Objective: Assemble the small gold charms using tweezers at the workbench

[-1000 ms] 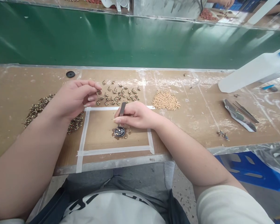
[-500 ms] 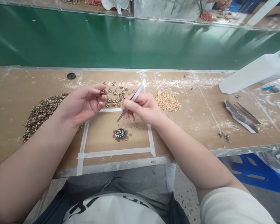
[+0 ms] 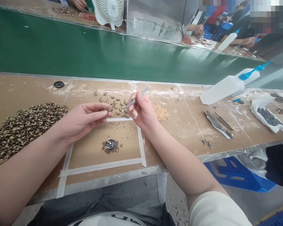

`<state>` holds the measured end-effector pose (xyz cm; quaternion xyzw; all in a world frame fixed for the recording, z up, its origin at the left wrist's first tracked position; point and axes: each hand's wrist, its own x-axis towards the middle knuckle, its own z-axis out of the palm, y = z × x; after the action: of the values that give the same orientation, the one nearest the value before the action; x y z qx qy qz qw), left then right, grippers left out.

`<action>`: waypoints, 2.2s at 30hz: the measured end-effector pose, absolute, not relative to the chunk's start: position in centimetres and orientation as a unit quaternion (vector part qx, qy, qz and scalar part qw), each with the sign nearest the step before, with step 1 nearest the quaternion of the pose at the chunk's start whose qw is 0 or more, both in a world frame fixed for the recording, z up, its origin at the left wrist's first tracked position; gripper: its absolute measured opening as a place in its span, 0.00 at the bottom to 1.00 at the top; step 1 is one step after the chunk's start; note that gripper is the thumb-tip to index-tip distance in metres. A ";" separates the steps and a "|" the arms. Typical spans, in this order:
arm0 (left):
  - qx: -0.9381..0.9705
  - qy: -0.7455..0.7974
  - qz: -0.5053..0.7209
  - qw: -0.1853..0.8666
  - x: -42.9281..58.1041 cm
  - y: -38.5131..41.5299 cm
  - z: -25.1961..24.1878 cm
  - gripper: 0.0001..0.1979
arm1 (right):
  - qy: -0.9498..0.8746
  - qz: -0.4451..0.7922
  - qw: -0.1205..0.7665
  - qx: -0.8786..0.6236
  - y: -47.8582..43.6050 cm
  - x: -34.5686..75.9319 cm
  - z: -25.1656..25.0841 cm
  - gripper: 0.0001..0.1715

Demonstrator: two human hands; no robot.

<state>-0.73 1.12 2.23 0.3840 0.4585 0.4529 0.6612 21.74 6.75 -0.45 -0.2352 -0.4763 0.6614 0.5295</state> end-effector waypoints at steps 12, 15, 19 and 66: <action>0.532 0.472 0.421 0.562 0.6 -0.1 2.8 0.10 | -0.500 0.650 0.541 -0.188 6.7 21.7 -0.6 0.22; 0.542 0.469 0.415 0.560 0.7 -0.2 2.9 0.09 | -0.483 0.669 0.538 -0.171 6.7 21.7 -0.5 0.21; 0.531 0.475 0.424 0.559 0.9 -0.3 2.7 0.10 | -0.473 0.688 0.531 -0.140 6.8 21.7 -0.4 0.19; 0.339 0.431 0.464 0.696 0.6 0.2 2.4 0.08 | -0.434 0.652 0.574 -0.238 6.0 21.3 0.4 0.25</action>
<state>0.57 0.17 2.36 0.3390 0.4306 0.4643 0.6958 21.32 5.98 0.40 -0.2375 -0.4338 0.6524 0.5742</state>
